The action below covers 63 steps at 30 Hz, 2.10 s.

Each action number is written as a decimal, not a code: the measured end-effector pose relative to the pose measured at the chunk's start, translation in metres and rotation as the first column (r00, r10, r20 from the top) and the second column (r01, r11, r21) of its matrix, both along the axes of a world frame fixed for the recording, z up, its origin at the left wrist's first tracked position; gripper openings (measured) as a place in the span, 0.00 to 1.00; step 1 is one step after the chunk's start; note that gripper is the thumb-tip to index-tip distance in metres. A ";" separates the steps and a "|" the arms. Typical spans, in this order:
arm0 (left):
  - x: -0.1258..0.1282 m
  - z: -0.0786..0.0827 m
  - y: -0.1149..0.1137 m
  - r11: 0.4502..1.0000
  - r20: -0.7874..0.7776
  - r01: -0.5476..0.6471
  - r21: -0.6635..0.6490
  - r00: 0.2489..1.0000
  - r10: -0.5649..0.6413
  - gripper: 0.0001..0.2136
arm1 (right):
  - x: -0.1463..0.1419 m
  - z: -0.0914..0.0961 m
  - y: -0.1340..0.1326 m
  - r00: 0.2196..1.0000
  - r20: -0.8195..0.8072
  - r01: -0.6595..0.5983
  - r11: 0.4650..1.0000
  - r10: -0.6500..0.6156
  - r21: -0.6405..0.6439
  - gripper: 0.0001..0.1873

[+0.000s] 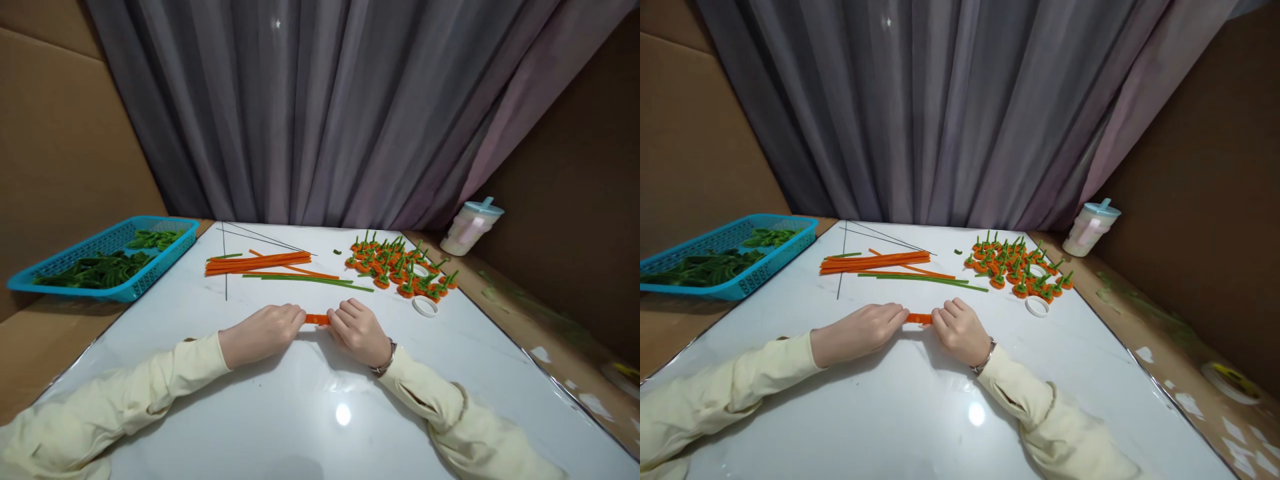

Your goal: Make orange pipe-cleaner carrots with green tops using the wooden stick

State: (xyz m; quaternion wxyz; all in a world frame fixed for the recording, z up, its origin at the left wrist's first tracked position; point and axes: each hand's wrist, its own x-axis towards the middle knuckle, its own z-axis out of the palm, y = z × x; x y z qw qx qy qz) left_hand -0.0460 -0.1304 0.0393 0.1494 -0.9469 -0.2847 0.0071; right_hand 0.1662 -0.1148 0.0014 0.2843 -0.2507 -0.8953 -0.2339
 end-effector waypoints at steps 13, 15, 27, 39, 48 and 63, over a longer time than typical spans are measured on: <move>0.004 -0.006 0.001 1.000 0.042 -0.021 -0.017 0.999 0.022 0.10 | -0.010 -0.002 -0.002 0.997 0.037 0.059 0.994 -0.062 0.087 0.15; 0.005 -0.005 0.002 0.999 0.042 -0.037 -0.014 0.998 0.037 0.09 | -0.013 -0.003 -0.001 0.996 0.020 0.082 0.991 -0.085 0.101 0.15; 0.003 -0.021 0.024 0.999 0.092 -0.037 -0.038 0.995 0.041 0.09 | -0.023 -0.010 0.013 0.987 0.091 0.121 0.988 -0.130 0.101 0.17; -0.013 -0.041 0.073 0.942 0.255 0.026 0.335 0.960 -0.117 0.11 | -0.011 -0.014 0.061 0.981 -0.039 0.169 0.935 -0.190 -0.311 0.17; -0.022 -0.052 0.094 0.950 0.333 -0.026 0.312 0.939 -0.083 0.12 | -0.005 -0.015 0.068 0.970 0.102 0.238 0.939 -0.219 -0.246 0.10; 0.011 0.000 0.080 0.846 0.463 0.177 -0.503 0.882 0.091 0.15 | -0.006 -0.010 0.059 0.991 0.132 -0.011 0.987 -0.010 0.161 0.09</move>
